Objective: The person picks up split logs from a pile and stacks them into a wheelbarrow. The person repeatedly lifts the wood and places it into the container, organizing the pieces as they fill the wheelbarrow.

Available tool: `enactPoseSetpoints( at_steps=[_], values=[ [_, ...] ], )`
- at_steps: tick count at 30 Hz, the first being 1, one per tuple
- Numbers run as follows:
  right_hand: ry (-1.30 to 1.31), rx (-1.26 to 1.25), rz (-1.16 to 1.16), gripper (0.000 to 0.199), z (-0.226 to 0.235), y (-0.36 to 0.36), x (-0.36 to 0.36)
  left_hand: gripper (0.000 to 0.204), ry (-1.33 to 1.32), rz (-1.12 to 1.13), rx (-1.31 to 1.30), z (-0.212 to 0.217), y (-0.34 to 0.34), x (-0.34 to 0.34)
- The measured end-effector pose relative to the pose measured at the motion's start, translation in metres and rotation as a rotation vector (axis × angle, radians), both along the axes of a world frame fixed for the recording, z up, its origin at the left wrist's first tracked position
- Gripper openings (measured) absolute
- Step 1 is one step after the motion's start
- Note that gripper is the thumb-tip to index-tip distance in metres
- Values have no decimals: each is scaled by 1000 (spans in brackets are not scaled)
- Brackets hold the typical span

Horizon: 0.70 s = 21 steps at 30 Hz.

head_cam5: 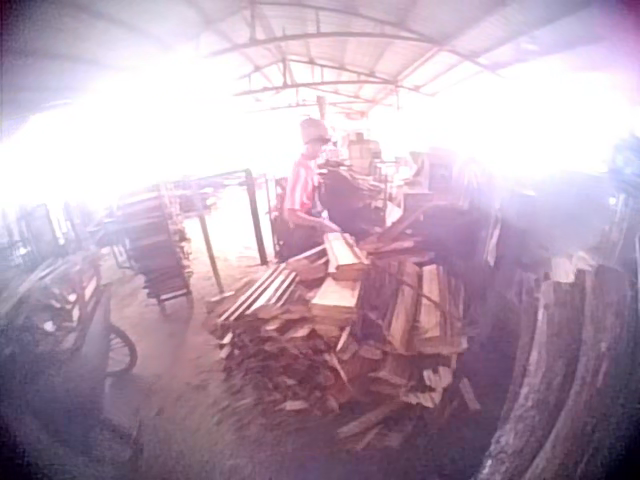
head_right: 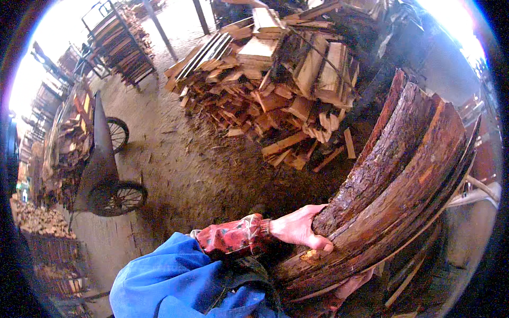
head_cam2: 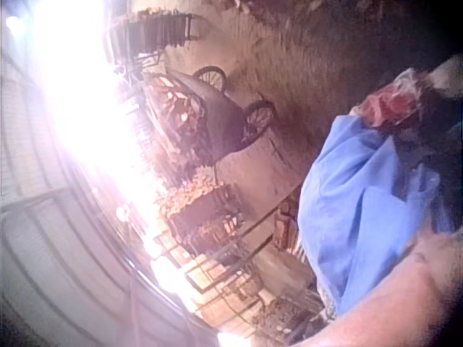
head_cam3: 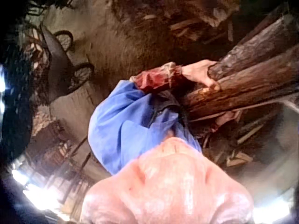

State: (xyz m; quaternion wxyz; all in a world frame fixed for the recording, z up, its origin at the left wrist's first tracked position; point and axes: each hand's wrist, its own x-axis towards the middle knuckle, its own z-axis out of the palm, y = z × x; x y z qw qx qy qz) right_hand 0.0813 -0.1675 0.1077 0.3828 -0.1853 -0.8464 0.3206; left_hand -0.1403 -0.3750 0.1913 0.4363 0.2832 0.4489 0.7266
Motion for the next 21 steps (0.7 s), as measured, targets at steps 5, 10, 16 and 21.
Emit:
enactPoseSetpoints(
  at_steps=[5,10,16,21],
  values=[
    [210,-347,109,76,3,6,-20,69,68,168,46,2,-4,11],
    [227,-454,167,78,17,11,-27,72,-2,159,14,22,-13,20],
    [213,-531,297,80,43,14,-40,76,120,358,65,28,-30,48],
    [191,-573,422,82,75,-2,-49,74,157,531,92,59,-61,79]
  ],
)
